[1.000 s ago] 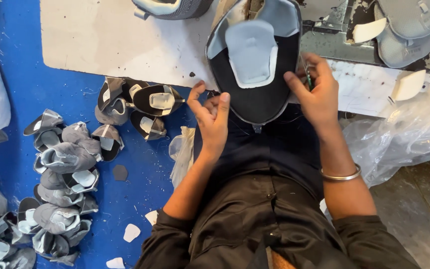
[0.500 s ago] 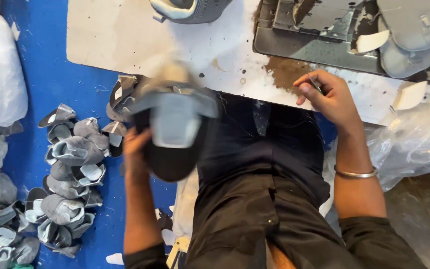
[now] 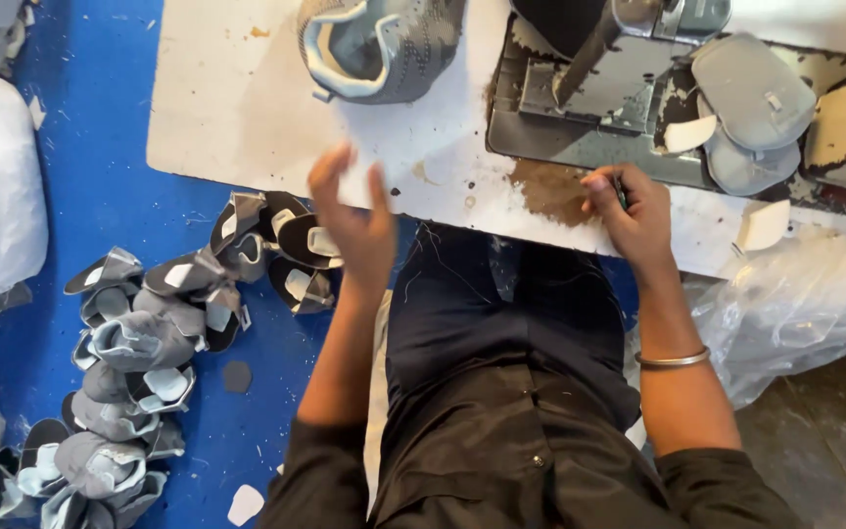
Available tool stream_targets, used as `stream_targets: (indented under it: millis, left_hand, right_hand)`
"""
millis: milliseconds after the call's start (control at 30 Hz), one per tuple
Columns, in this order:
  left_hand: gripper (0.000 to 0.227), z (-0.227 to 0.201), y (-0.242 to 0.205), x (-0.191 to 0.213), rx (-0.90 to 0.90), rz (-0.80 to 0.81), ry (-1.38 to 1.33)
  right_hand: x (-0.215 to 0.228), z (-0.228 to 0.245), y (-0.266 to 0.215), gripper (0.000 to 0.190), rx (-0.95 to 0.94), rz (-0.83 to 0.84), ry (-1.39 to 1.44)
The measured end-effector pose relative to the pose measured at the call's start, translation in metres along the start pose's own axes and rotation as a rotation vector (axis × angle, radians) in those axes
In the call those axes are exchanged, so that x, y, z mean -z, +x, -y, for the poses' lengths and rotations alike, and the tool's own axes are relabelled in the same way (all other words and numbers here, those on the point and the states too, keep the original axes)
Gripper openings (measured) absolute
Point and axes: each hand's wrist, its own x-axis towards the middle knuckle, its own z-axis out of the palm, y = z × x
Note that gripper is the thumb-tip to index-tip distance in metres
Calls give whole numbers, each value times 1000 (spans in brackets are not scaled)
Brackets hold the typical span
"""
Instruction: The person trims excess thread and material from manufactured shoe uppers using small snips.
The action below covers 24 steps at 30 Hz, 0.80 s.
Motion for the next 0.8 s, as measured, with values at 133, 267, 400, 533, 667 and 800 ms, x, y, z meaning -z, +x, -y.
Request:
stream_targets:
  millis: [133, 267, 400, 533, 667, 800]
  left_hand:
    - [63, -30, 87, -54, -447, 33, 387]
    - [84, -27, 135, -92, 13, 394, 844]
    - [46, 2, 101, -82, -168, 321, 860]
    - [42, -41, 38, -34, -63, 296, 622]
    - [43, -60, -13, 1, 45, 256, 468]
    - [45, -81, -63, 30, 105, 309, 381]
  right_hand:
    - [0, 2, -1, 27, -30, -9, -5]
    - [2, -8, -2, 28, -56, -5, 81]
    - [2, -2, -1, 28, -60, -26, -13]
    - [3, -2, 0, 28, -49, -24, -37]
    - [1, -1, -1, 29, -38, -13, -14]
    - [2, -4, -1, 30, -22, -10, 28]
